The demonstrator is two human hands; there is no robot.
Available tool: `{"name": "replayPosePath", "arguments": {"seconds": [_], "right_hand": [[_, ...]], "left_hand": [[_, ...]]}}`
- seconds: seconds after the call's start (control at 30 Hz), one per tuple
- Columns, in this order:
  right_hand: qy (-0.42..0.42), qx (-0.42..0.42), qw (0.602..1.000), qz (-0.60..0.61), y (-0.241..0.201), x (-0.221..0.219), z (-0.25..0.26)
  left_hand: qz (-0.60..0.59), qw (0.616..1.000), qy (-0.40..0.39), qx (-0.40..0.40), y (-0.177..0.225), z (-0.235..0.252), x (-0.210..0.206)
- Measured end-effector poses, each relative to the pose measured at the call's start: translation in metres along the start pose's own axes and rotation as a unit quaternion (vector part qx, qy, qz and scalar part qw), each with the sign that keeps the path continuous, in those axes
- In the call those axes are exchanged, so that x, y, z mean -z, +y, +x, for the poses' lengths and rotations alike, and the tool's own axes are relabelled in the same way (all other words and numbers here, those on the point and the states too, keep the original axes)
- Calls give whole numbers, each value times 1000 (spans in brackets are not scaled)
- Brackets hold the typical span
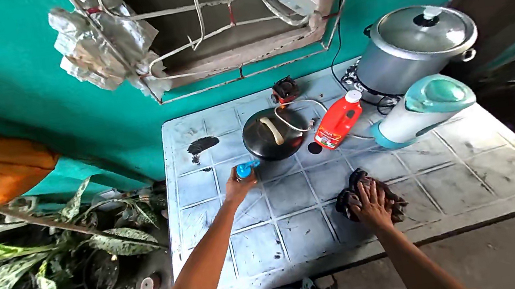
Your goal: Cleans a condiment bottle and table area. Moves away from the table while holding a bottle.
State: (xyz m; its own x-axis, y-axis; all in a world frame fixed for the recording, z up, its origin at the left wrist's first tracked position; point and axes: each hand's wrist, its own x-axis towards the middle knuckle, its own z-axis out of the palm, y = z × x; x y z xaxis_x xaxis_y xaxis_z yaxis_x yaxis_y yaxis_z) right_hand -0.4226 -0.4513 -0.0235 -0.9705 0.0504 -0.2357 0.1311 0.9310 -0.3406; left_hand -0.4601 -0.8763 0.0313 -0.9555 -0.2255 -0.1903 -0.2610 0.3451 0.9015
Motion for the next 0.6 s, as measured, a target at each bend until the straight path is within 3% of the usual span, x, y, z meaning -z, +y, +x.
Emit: {"name": "replayPosePath", "arguments": {"seconds": [0.13,0.23,0.3,0.37,0.43,0.47,0.6], "right_hand": [[49,38,997,54,4,-9,-3],[33,46,974,221,-20,-15,-31],[10,-43,901,432,-61,-14,-64],[-29,-129,777,615,-97,-12,-92],[-104,-134,632,756,-114,-8,-118],[-125,-110,596,785,-120,-8,-126],[-213,-28,624,752,-137,-4,-133]], "left_hand": [[-117,985,-73,-105,-28,-78,-13],[-120,985,-60,-105,-42,-125,-30],[-72,992,-29,-99,-42,-143,-37],[-17,994,-33,-98,-35,-152,-36],[42,993,-67,-91,-29,-161,-29],[65,991,-79,-85,-28,-164,-24],[119,988,-70,-70,-24,-171,-9]]}}
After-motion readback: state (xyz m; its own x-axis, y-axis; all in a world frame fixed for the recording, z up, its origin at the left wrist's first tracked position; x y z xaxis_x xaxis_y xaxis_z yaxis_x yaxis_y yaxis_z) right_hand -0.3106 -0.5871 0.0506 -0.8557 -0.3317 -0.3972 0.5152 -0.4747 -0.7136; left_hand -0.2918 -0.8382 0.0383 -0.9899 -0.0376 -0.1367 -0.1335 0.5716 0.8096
